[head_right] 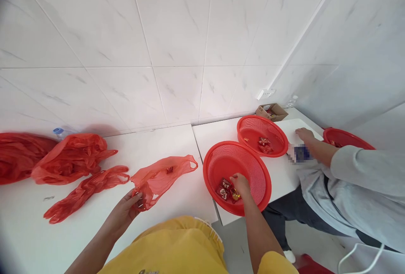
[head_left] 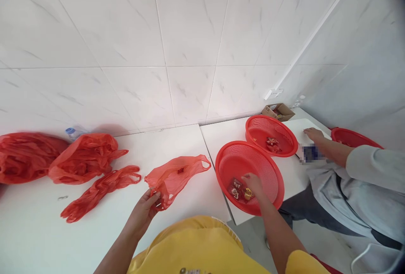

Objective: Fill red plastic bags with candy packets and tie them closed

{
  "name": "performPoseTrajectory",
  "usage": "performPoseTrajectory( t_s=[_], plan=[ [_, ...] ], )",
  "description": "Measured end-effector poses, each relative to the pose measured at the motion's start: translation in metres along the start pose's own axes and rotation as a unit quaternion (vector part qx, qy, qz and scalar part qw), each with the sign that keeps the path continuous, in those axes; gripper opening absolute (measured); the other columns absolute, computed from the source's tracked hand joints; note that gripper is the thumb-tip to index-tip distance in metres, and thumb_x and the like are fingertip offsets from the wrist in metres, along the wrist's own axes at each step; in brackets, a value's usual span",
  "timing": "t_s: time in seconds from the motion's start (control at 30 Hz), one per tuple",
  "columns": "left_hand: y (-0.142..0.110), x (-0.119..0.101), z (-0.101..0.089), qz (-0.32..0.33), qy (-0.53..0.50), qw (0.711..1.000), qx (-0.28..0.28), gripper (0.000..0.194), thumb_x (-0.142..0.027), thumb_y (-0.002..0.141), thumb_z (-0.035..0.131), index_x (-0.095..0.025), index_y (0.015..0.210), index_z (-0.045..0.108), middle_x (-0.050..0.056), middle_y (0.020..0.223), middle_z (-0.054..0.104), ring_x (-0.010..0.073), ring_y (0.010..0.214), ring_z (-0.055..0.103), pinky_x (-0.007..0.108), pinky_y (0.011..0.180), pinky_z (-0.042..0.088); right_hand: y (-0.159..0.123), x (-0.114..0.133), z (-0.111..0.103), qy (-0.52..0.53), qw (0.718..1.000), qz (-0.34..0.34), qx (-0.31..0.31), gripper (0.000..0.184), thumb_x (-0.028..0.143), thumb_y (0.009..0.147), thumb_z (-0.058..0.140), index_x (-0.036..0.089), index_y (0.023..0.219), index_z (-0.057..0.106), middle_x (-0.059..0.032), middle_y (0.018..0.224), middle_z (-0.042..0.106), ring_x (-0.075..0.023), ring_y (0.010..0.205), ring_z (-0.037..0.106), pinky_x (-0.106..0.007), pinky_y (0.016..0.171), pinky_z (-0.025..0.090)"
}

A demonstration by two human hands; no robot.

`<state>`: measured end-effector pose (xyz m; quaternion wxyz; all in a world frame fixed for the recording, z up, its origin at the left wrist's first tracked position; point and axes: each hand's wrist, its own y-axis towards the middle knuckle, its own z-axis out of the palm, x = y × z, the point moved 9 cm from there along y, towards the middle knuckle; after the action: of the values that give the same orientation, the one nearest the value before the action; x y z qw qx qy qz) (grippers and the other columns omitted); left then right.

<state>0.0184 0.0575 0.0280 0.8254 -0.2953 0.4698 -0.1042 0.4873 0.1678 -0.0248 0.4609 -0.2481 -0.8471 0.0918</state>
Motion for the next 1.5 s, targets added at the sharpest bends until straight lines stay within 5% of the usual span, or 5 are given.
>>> performPoseTrajectory(
  t_s=[0.2,0.43,0.67,0.97,1.5],
  plan=[
    [0.0,0.003,-0.008,-0.005,0.002,1.0,-0.003,0.026,-0.028,0.067,0.082,-0.017,0.083,0.064,0.001,0.077,0.068,0.014,0.068,0.062,0.025,0.064,0.05,-0.011,0.0,0.001,0.054,0.996,0.052,0.036,0.021,0.014,0.067,0.063,0.02,0.086,0.062,-0.0113,0.096,0.069,-0.022,0.077,0.066,-0.03,0.06,0.049],
    [-0.002,0.003,-0.007,0.003,0.012,1.0,0.003,0.026,-0.031,0.067,0.083,-0.018,0.078,0.063,0.0,0.073,0.066,0.0134,0.065,0.06,0.026,0.063,0.05,-0.033,0.02,0.045,0.179,0.972,0.071,0.133,0.03,0.026,0.072,0.062,0.022,0.102,0.059,-0.0098,0.099,0.071,-0.0214,0.084,0.07,-0.029,0.063,0.056],
    [-0.006,-0.002,-0.002,0.004,0.009,1.0,0.0,0.031,-0.033,0.062,0.085,-0.017,0.077,0.063,-0.001,0.071,0.065,0.012,0.062,0.059,0.026,0.061,0.051,-0.075,0.13,0.07,0.322,0.914,-0.069,0.236,0.041,0.021,0.064,0.068,0.025,0.103,0.059,-0.0012,0.098,0.067,-0.0147,0.085,0.064,-0.028,0.075,0.054],
    [-0.008,-0.002,-0.007,0.01,-0.012,1.0,-0.001,0.032,-0.03,0.062,0.086,-0.017,0.08,0.063,0.0,0.074,0.065,0.0115,0.064,0.059,0.025,0.061,0.051,-0.14,0.226,0.045,0.272,0.923,-0.202,0.18,0.039,0.022,0.071,0.069,0.023,0.108,0.057,-0.0035,0.1,0.069,-0.0153,0.084,0.063,-0.031,0.076,0.049],
    [-0.005,-0.002,-0.009,0.006,0.005,1.0,0.014,0.03,-0.033,0.066,0.084,-0.018,0.081,0.062,-0.001,0.075,0.063,0.0117,0.067,0.057,0.025,0.062,0.051,-0.15,0.226,0.035,0.251,0.933,-0.214,0.146,0.028,0.02,0.071,0.065,0.022,0.099,0.061,-0.0027,0.094,0.068,-0.0155,0.082,0.063,-0.028,0.07,0.053]
  ],
)
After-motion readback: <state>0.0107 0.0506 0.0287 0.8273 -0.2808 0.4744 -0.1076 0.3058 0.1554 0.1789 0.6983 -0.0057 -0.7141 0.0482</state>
